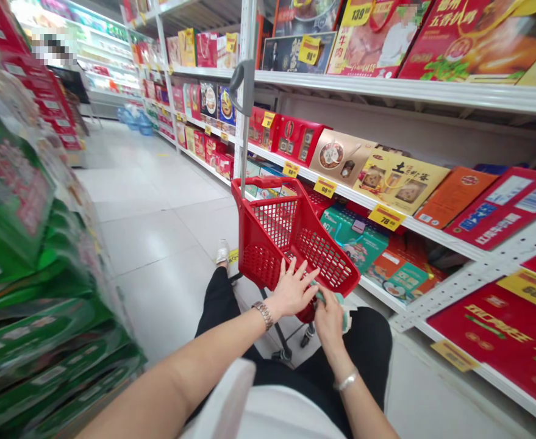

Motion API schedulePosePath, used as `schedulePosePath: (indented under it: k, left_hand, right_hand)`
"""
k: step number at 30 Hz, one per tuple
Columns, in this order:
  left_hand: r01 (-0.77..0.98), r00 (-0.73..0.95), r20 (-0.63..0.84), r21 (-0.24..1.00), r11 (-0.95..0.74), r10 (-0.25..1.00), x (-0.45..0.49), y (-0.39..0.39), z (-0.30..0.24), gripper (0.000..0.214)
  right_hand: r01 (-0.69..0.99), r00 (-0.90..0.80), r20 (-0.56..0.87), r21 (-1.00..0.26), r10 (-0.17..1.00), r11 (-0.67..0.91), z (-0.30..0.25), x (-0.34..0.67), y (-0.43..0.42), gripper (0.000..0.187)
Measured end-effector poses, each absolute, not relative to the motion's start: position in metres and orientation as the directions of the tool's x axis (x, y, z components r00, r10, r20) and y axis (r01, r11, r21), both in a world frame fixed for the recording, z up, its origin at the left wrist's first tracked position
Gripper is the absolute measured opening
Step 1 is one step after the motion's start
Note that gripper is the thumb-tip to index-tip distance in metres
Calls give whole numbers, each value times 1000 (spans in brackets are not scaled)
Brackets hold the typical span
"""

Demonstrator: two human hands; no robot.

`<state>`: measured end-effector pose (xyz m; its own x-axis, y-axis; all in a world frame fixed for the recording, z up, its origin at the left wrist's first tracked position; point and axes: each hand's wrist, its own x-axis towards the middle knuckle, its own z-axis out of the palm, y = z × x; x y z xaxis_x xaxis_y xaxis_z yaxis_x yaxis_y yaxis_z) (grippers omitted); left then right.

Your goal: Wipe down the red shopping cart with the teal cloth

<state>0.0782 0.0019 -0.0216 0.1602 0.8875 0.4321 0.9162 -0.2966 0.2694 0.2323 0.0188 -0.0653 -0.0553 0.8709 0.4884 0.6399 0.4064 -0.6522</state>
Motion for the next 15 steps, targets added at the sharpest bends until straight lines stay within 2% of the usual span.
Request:
schedulePosePath:
  k: [5,9,12,15]
  left_hand:
    - [886,203,452,294,-360,869,54,12,-4,49]
    - [954,94,451,215,-210,887,-1,40,30,50]
    - [989,20,498,120,-91,867,-42,59,53,46]
    - [998,13,482,42,-38,876,-62,66,62,49]
  right_hand:
    - [684,-113,547,-562,829,464,-69,261,28,40]
    - [712,-163,503,-536,849,454,-72,297,53,38]
    - [725,-133,468,-555,874,408,-73,319,76,38]
    - [735,-98,501,-546,860,402,-73,336,98,38]
